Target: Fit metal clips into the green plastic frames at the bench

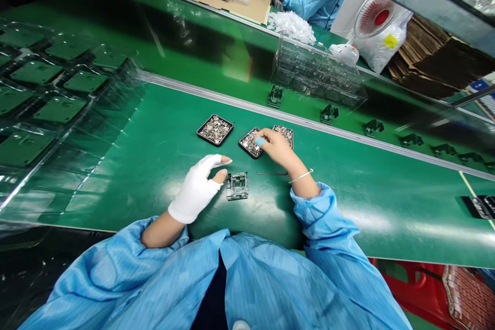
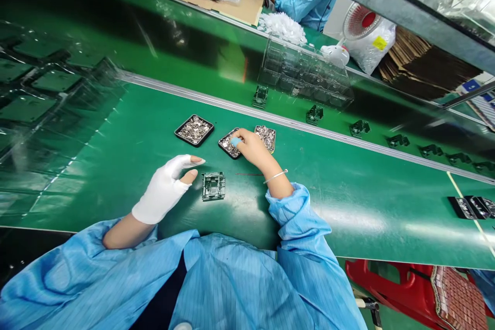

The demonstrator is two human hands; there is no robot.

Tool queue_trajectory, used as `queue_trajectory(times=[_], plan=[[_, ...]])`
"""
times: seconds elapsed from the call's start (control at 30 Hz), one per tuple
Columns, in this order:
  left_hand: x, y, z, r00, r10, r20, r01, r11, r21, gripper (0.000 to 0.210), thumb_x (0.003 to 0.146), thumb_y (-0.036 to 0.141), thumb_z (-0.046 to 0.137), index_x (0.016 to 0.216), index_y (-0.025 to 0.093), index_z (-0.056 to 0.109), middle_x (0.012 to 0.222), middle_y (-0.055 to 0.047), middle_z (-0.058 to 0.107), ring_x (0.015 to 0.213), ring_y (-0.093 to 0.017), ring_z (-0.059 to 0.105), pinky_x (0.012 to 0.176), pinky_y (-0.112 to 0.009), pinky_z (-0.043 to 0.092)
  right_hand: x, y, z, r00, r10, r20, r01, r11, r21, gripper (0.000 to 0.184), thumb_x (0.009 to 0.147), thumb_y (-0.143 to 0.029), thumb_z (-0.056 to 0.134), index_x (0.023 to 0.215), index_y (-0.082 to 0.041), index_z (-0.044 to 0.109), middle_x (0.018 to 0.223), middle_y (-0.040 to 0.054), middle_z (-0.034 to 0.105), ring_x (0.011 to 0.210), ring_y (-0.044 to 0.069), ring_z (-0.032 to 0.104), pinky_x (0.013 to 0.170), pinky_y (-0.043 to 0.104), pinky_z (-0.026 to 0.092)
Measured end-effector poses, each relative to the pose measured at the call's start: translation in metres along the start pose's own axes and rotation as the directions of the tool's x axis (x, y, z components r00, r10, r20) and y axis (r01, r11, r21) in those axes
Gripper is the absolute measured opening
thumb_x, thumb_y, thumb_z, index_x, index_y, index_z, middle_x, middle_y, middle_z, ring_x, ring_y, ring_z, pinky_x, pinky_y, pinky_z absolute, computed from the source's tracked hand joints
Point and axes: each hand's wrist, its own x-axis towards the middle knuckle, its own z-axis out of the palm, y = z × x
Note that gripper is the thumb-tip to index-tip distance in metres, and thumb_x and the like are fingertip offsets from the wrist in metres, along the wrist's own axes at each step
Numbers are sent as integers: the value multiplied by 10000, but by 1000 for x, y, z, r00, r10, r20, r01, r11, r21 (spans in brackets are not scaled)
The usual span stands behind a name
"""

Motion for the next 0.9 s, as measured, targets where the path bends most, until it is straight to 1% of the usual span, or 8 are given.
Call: queue_trajectory(times=[0.13,0.3,0.4,0.47,0.53,0.6,0.73,0.9], plan=[[7,13,-5,986,165,-16,-163,981,107,228,882,349,501,948,185,644,976,-66,692,909,-197,654,859,-335,525,-28,-21,9,965,-138,225,5,863,505,183,800,-347,621,782,-171,573,747,-19,589,633,94,513,607,223,451],[10,23,0,949,310,54,-315,934,168,237,903,308,466,720,199,568,731,-34,639,711,-176,603,697,-311,496,-54,-38,22,905,-103,413,-206,743,637,285,735,-422,708,782,-177,569,665,-38,555,577,88,517,532,217,476],[1,19,3,939,333,86,-343,923,175,231,910,313,462,725,205,546,731,-33,633,718,-181,605,706,-320,492,-64,-35,23,910,-103,403,-175,783,597,201,776,-349,666,803,-170,579,689,-27,575,601,90,537,566,222,475],[-9,12,5,941,337,35,-338,926,169,187,881,376,523,874,196,573,912,-71,668,898,-220,635,828,-364,502,-69,-30,20,940,-126,318,-65,848,527,120,794,-278,635,807,-167,591,710,-24,584,619,87,528,587,216,450],[-20,4,7,956,291,28,-291,943,162,440,800,474,618,1109,172,537,1178,-137,616,1150,-291,571,972,-436,463,-74,-24,17,973,-135,186,41,897,441,62,816,-232,593,809,-170,598,744,-15,602,650,94,530,606,219,435],[-28,-4,11,976,184,118,-202,966,162,687,728,519,675,1262,150,448,1316,-181,530,1269,-343,487,1029,-485,428,-77,-18,16,984,-161,76,124,924,362,58,838,-209,562,807,-177,599,800,3,622,713,114,558,650,237,448],[-31,-8,19,973,42,228,-78,985,151,565,790,429,611,1250,154,433,1213,-151,572,1145,-300,576,965,-454,484,-78,-11,24,936,-352,8,346,922,174,68,857,-171,553,817,-192,603,986,56,625,962,173,579,884,331,455],[-24,4,18,974,147,173,-178,968,176,392,824,334,544,1174,174,467,1131,-115,566,1063,-254,587,927,-415,503,-82,-9,35,909,-416,35,415,910,25,145,837,-78,494,871,-193,575,1055,79,603,1025,196,543,944,368,433]])
